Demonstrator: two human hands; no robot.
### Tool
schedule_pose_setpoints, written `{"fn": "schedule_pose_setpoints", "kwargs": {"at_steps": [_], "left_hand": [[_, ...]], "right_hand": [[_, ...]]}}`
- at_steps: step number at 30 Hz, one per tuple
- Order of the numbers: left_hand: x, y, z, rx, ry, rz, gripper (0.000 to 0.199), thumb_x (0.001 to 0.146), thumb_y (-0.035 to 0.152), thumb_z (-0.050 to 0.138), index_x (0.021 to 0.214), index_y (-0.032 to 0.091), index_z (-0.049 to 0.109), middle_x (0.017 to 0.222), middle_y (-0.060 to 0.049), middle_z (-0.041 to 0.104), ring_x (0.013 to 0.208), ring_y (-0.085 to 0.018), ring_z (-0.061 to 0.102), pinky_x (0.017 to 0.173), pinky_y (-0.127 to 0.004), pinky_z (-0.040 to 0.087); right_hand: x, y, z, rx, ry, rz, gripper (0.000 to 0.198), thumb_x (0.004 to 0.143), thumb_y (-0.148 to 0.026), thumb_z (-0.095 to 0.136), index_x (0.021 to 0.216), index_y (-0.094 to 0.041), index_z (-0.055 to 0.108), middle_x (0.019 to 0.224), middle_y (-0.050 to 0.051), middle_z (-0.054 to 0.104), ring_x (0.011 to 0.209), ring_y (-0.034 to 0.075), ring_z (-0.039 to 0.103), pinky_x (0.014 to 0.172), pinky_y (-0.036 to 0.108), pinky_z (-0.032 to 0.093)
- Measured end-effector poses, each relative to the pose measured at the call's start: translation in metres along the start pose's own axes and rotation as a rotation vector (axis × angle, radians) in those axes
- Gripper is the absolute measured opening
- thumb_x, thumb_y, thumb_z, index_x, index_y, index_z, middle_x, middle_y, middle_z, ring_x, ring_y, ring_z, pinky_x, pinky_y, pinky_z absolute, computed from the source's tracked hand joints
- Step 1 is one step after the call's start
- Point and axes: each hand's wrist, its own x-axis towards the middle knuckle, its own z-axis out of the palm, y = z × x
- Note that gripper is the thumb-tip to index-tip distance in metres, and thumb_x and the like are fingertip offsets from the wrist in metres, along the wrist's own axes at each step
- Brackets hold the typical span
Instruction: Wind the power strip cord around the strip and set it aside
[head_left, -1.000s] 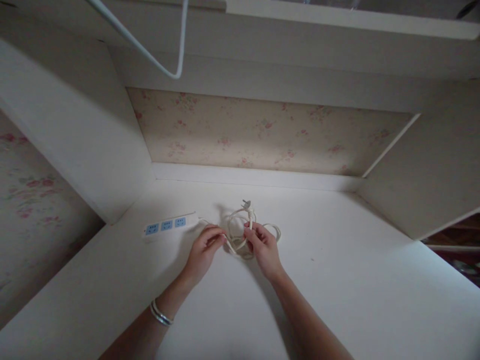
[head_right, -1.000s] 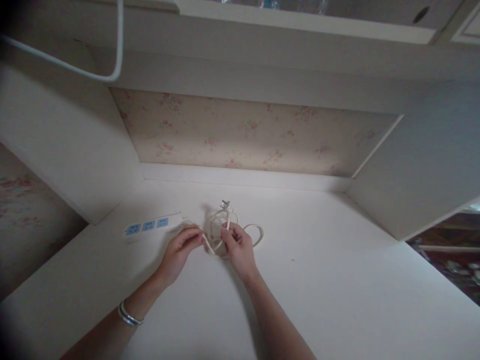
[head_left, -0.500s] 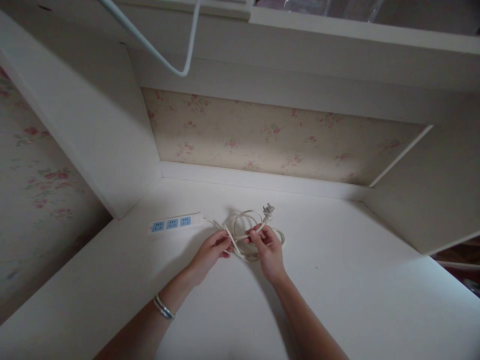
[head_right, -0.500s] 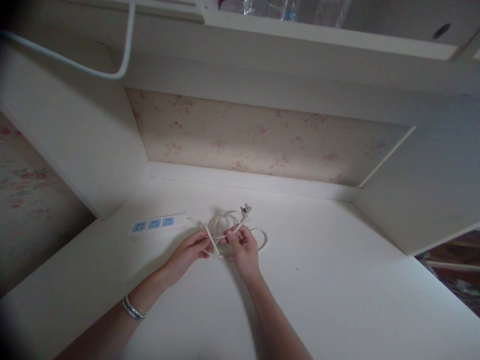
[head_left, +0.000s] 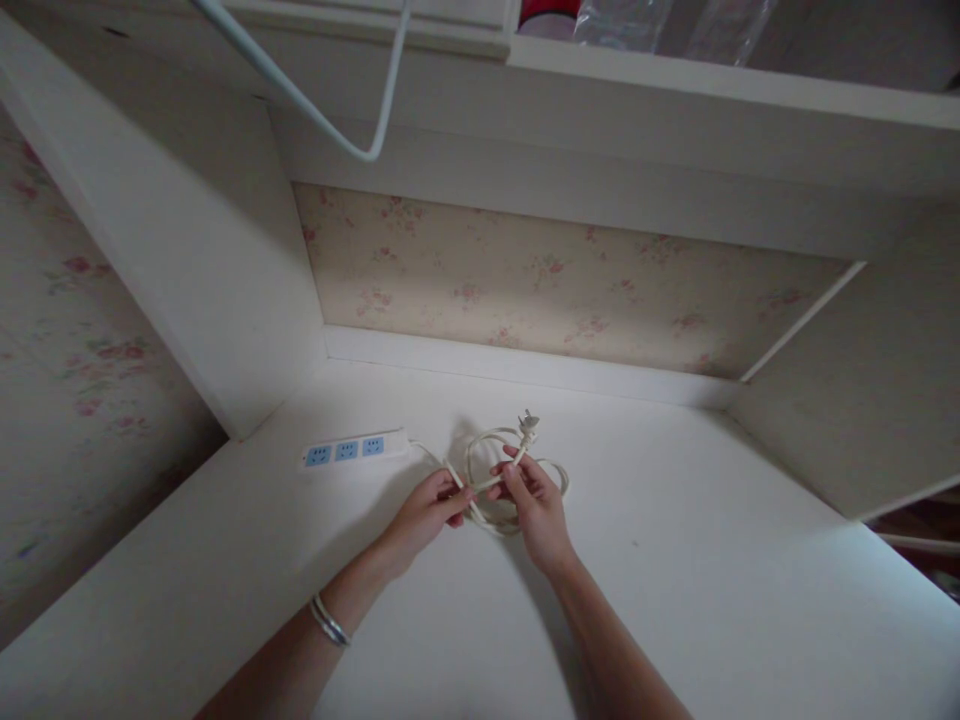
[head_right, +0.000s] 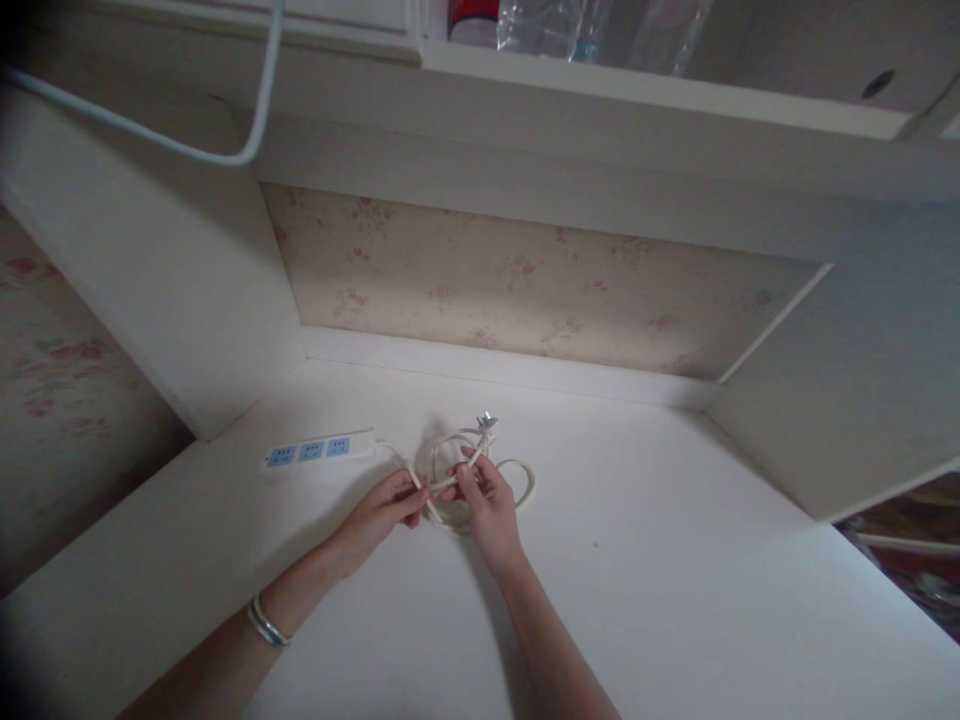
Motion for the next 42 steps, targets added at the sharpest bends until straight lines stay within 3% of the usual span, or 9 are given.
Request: {"fn": "schedule_pose_setpoints", "kwargs": {"at_steps": [5,9,12,17,22,27,34,37,42], "left_hand": [[0.004,-0.012,0.001,0.051,0.053,0.047,0.034,0.079,0.044,0.062,0.094,0.017,0.047,0.072,0.004,0.055,0.050,-0.006,0.046,0.048,-0.020,0.032],[0.006,-0.018,0.004,0.079,0.115,0.077,0.034,0.078,0.046,0.061,0.089,0.018,0.044,0.066,0.006,0.051,0.044,-0.005,0.040,0.043,-0.020,0.028],[0.008,-0.022,0.005,0.134,0.177,0.061,0.035,0.076,0.045,0.062,0.093,0.018,0.047,0.063,0.007,0.051,0.045,-0.006,0.041,0.045,-0.020,0.030],[0.011,-0.031,0.000,0.207,0.266,0.067,0.055,0.077,0.046,0.062,0.118,0.014,0.047,0.068,0.003,0.056,0.052,-0.009,0.049,0.050,-0.021,0.035],[0.010,-0.026,-0.005,0.280,0.240,0.006,0.066,0.080,0.048,0.057,0.134,0.012,0.044,0.055,0.006,0.050,0.046,-0.010,0.045,0.046,-0.021,0.034],[0.004,-0.014,-0.004,0.334,0.186,-0.027,0.053,0.081,0.049,0.053,0.121,0.015,0.059,0.049,0.006,0.046,0.042,-0.010,0.042,0.043,-0.021,0.031],[0.002,-0.007,-0.001,0.391,0.201,0.033,0.034,0.079,0.046,0.054,0.091,0.015,0.064,0.052,0.005,0.047,0.047,-0.011,0.044,0.047,-0.021,0.031],[0.002,-0.005,0.000,0.379,0.173,0.035,0.033,0.081,0.047,0.052,0.085,0.016,0.061,0.050,0.005,0.048,0.046,-0.011,0.043,0.048,-0.022,0.031],[0.000,-0.004,0.001,0.395,0.199,0.074,0.032,0.083,0.048,0.051,0.081,0.017,0.059,0.056,0.000,0.061,0.053,-0.014,0.053,0.055,-0.023,0.035]], "right_hand": [[-0.003,-0.005,0.005,-0.173,-0.035,-0.055,0.034,0.080,-0.041,0.065,0.104,-0.018,0.063,0.074,0.001,0.065,0.061,0.013,0.058,0.058,0.026,0.048],[0.006,-0.025,0.013,-0.115,-0.019,-0.051,0.026,0.077,-0.039,0.069,0.091,-0.018,0.063,0.069,0.000,0.067,0.062,0.013,0.060,0.062,0.026,0.050],[0.026,-0.047,0.025,-0.029,-0.011,-0.067,0.028,0.074,-0.037,0.073,0.090,-0.017,0.063,0.075,0.001,0.068,0.066,0.013,0.062,0.067,0.027,0.052],[0.076,-0.087,0.037,0.088,0.088,-0.177,0.029,0.069,-0.036,0.077,0.082,-0.015,0.064,0.082,0.003,0.068,0.067,0.010,0.062,0.067,0.023,0.053],[0.110,-0.105,0.015,0.157,0.241,-0.310,0.029,0.067,-0.036,0.079,0.076,-0.015,0.061,0.081,0.002,0.066,0.064,0.007,0.060,0.061,0.018,0.052],[0.106,-0.084,-0.035,0.214,0.444,-0.275,0.030,0.063,-0.034,0.080,0.077,-0.016,0.060,0.082,-0.001,0.064,0.061,0.006,0.059,0.056,0.015,0.051],[0.076,-0.027,-0.091,0.198,0.630,-0.020,0.029,0.059,-0.031,0.080,0.070,-0.017,0.058,0.074,-0.003,0.064,0.053,0.005,0.055,0.049,0.016,0.049],[0.063,-0.008,-0.099,0.113,0.609,0.091,0.031,0.058,-0.035,0.081,0.069,-0.016,0.059,0.069,-0.003,0.063,0.050,0.006,0.053,0.047,0.016,0.047],[0.042,0.006,-0.093,0.009,0.384,0.156,0.033,0.061,-0.042,0.080,0.066,-0.016,0.060,0.063,-0.002,0.061,0.051,0.008,0.053,0.046,0.018,0.045]]}}
